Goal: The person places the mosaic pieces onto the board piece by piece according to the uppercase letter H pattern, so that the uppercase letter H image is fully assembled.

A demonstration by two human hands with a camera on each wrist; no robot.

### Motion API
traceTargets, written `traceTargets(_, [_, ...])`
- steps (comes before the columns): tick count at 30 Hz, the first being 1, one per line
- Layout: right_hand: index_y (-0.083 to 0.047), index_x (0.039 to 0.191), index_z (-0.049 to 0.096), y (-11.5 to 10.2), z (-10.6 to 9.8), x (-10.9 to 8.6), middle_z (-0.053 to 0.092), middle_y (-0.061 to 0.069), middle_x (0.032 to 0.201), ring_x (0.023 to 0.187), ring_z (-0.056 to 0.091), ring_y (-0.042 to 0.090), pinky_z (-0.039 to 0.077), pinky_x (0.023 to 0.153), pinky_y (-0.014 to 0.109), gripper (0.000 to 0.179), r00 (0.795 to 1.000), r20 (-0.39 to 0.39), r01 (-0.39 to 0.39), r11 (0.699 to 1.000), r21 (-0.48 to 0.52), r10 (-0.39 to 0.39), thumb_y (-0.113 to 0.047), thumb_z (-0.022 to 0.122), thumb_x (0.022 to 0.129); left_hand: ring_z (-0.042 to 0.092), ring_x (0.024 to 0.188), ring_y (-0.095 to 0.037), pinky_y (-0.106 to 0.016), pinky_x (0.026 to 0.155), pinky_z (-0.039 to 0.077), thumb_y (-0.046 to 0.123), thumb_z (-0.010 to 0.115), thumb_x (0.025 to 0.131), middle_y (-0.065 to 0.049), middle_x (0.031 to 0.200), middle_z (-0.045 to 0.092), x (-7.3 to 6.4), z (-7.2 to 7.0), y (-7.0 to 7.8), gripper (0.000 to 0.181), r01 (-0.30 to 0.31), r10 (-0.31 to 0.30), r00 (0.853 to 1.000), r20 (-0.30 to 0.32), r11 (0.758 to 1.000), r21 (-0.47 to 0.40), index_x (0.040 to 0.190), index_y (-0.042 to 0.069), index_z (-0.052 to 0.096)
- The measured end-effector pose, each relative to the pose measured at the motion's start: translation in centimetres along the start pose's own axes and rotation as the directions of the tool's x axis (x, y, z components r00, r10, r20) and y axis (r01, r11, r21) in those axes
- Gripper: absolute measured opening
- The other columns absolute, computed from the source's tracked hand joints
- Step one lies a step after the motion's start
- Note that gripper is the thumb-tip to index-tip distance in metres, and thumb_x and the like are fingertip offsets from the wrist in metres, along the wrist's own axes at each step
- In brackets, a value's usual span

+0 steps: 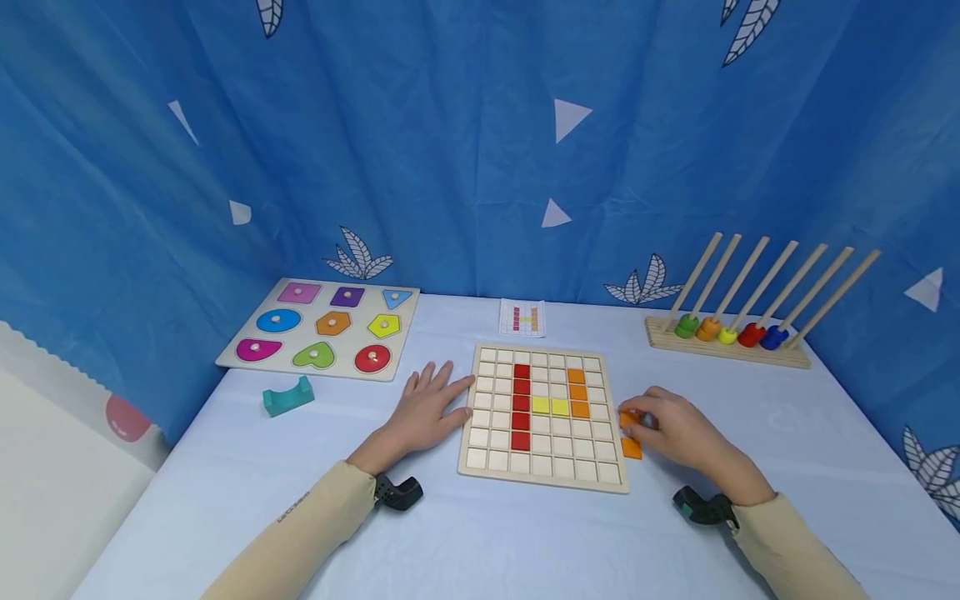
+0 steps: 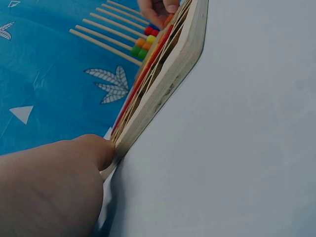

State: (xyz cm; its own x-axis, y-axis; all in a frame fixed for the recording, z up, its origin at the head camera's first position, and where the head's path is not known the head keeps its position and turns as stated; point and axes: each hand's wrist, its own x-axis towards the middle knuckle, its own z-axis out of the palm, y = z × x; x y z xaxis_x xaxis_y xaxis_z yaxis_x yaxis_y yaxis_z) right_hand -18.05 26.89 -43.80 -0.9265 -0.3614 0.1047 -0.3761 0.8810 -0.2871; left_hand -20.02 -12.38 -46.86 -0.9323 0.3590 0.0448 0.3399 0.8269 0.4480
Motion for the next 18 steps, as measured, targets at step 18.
traceTargets(18, [-0.010,0.115,0.075,-2.9,-0.3,1.4,0.064,-0.002,0.093,0.077,0.050,0.009,0.045,0.061,0.020,0.032,0.994,0.070,0.075,0.996,0.055,-0.079,-0.025,0.081,0.087,0.011,0.158,-0.047,-0.068,0.125,0.009,0.043,0.057,0.099,-0.018,0.168,0.027,0.0,0.0,-0.1,0.060,0.002,-0.002,1.000,0.002,1.000,-0.001,0.155,0.023,0.046])
